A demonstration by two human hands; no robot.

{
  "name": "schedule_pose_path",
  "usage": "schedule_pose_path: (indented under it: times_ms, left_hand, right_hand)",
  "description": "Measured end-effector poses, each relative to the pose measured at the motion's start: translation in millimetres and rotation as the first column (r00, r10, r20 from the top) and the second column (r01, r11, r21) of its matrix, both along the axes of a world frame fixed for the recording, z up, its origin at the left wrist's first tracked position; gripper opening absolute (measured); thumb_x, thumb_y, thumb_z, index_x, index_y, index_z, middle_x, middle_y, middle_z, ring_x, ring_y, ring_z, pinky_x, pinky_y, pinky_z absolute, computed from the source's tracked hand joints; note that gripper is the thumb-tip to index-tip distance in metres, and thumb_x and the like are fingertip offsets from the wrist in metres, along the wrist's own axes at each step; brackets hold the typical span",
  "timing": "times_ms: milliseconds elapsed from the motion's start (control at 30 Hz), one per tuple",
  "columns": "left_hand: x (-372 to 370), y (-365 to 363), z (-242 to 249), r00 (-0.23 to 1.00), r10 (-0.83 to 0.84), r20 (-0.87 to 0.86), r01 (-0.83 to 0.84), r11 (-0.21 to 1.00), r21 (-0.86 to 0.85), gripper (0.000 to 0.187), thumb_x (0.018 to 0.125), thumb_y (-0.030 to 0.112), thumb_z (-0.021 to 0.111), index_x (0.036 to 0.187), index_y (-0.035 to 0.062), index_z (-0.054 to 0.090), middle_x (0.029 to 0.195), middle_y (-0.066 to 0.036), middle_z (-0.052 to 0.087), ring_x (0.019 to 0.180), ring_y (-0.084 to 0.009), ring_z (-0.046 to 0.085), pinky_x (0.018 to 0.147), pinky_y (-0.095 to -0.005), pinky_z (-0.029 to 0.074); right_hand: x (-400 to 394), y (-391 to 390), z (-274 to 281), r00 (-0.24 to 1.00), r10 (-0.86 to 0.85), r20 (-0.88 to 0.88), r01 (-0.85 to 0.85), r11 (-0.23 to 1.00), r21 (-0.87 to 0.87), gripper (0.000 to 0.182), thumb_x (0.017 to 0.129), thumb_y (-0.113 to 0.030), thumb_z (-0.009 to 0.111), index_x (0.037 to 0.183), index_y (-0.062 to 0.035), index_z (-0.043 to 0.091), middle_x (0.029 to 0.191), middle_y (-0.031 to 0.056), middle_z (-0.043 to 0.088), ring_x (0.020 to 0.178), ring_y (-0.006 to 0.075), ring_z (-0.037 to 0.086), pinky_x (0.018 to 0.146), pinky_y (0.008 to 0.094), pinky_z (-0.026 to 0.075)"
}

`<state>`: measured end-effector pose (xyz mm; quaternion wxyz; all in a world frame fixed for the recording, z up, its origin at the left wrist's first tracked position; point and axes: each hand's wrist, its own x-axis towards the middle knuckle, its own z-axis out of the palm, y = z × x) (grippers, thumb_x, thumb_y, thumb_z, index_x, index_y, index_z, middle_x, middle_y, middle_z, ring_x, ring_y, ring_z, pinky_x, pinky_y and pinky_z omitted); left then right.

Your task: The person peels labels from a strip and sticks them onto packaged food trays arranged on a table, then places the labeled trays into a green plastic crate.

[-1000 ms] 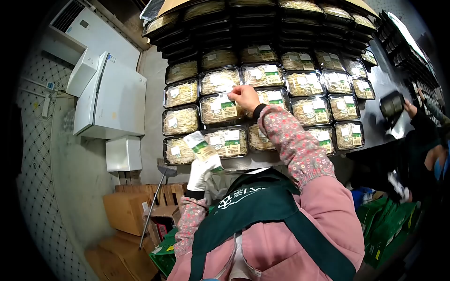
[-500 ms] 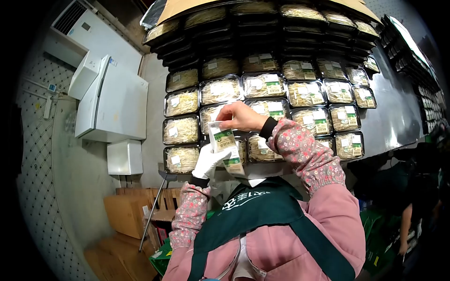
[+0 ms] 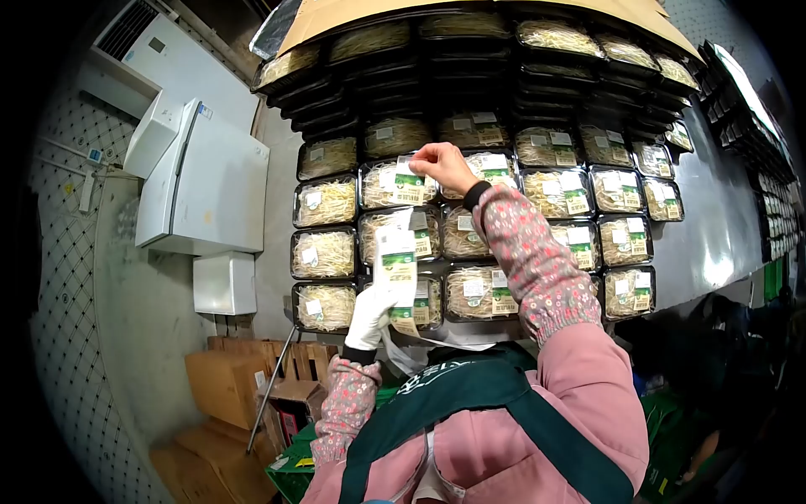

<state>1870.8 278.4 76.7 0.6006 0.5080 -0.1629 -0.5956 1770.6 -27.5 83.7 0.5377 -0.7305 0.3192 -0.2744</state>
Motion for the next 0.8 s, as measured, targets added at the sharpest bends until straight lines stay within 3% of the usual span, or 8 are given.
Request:
schedule_pose_path:
  times_ms: [167,233,367,433,500,600,700,800]
  left_hand:
    - [25.4,15.1,-4.3,0.995,0.074,0.061,-0.082,0.985,0.154,0.038,0.083,0.011,0.068,0.117,-0.0046,0.058,0.103,-0.006,0.065,0.089,-0.0108,0.061,0.077,-0.0237,0.047]
    - [21.1,7.9,3.7,0.991,0.122,0.058,-0.127,0.987,0.102,0.037,0.083,0.01,0.068,0.116,-0.0041,0.058,0.103,-0.006,0.065,0.088,-0.0098,0.06,0.076,-0.023,0.047]
    - [12.8,-12.0,14.9,0.98,0.14,0.141,-0.15,0.987,0.063,0.035,0.084,0.009,0.068,0.115,-0.0045,0.059,0.104,-0.006,0.065,0.092,-0.0099,0.059,0.081,-0.0233,0.045]
    - [11.1,-21.7,11.9,0.976,0.138,0.17,-0.14,0.99,-0.001,0.035,0.083,0.01,0.068,0.113,-0.005,0.06,0.104,-0.006,0.065,0.092,-0.0103,0.059,0.082,-0.0241,0.045]
    - [9.7,-30.9,10.9,0.971,0.117,0.208,-0.114,0.993,-0.026,0.034,0.083,0.01,0.069,0.113,-0.0051,0.06,0.104,-0.006,0.065,0.09,-0.0105,0.059,0.082,-0.0247,0.046]
    - [13.2,-49.2,21.8,0.962,-0.084,0.262,0.046,0.988,0.147,0.04,0.082,0.008,0.069,0.118,-0.0041,0.057,0.105,-0.007,0.064,0.09,-0.011,0.059,0.082,-0.0246,0.046]
    - [-4.8,-82.2,40.6,0.945,0.249,0.213,-0.196,0.951,-0.241,0.052,0.081,0.0,0.068,0.129,-0.003,0.049,0.111,-0.009,0.062,0.1,-0.0153,0.06,0.089,-0.0262,0.048]
    - [-1.0,-102.0,26.7,0.949,0.196,0.247,-0.149,0.969,-0.199,0.045,0.083,0.003,0.067,0.125,-0.0045,0.052,0.106,-0.008,0.063,0.095,-0.0138,0.06,0.084,-0.0255,0.048]
  right_hand:
    - [30.9,-30.3,-39.8,0.899,-0.103,-0.426,-0.081,0.916,-0.393,0.023,0.074,-0.029,0.072,0.09,-0.0108,0.072,0.088,0.007,0.067,0.09,0.0279,0.06,0.081,0.0394,0.046]
    - [27.9,-29.9,-51.8,0.828,-0.101,-0.552,-0.278,0.78,-0.56,0.039,0.073,-0.031,0.073,0.107,-0.0121,0.067,0.099,0.0083,0.064,0.101,0.027,0.054,0.088,0.0396,0.04]
    - [16.1,-8.7,-23.4,0.83,-0.384,-0.404,-0.163,0.525,-0.835,0.075,0.073,-0.038,0.073,0.135,-0.0095,0.041,0.116,0.0092,0.054,0.108,0.0248,0.047,0.088,0.0379,0.036]
    - [14.1,3.2,-4.5,0.884,-0.246,-0.398,-0.097,0.735,-0.671,0.076,0.075,-0.038,0.075,0.136,-0.0064,0.042,0.116,0.0109,0.055,0.111,0.0282,0.047,0.093,0.0384,0.036]
    - [10.0,16.9,14.3,0.967,0.252,0.029,-0.25,0.966,-0.056,0.06,0.081,-0.037,0.073,0.126,-0.0019,0.054,0.113,0.0105,0.06,0.097,0.018,0.058,0.083,0.0343,0.048]
    - [-9.1,47.2,51.1,0.894,0.446,-0.052,-0.445,0.895,0.024,0.036,0.081,-0.027,0.075,0.105,-0.0013,0.067,0.092,0.0065,0.067,0.083,0.0121,0.061,0.074,0.0275,0.051]
    - [-18.6,57.4,49.6,0.904,0.428,0.004,-0.427,0.901,0.082,0.021,0.082,-0.02,0.074,0.094,-0.0027,0.071,0.082,0.0049,0.069,0.073,0.0103,0.063,0.068,0.0248,0.051]
    - [-17.9,62.8,42.7,0.924,0.383,0.007,-0.377,0.912,-0.161,0.016,0.082,-0.019,0.074,0.089,-0.0052,0.073,0.077,0.0063,0.069,0.068,0.0115,0.064,0.061,0.0254,0.051]
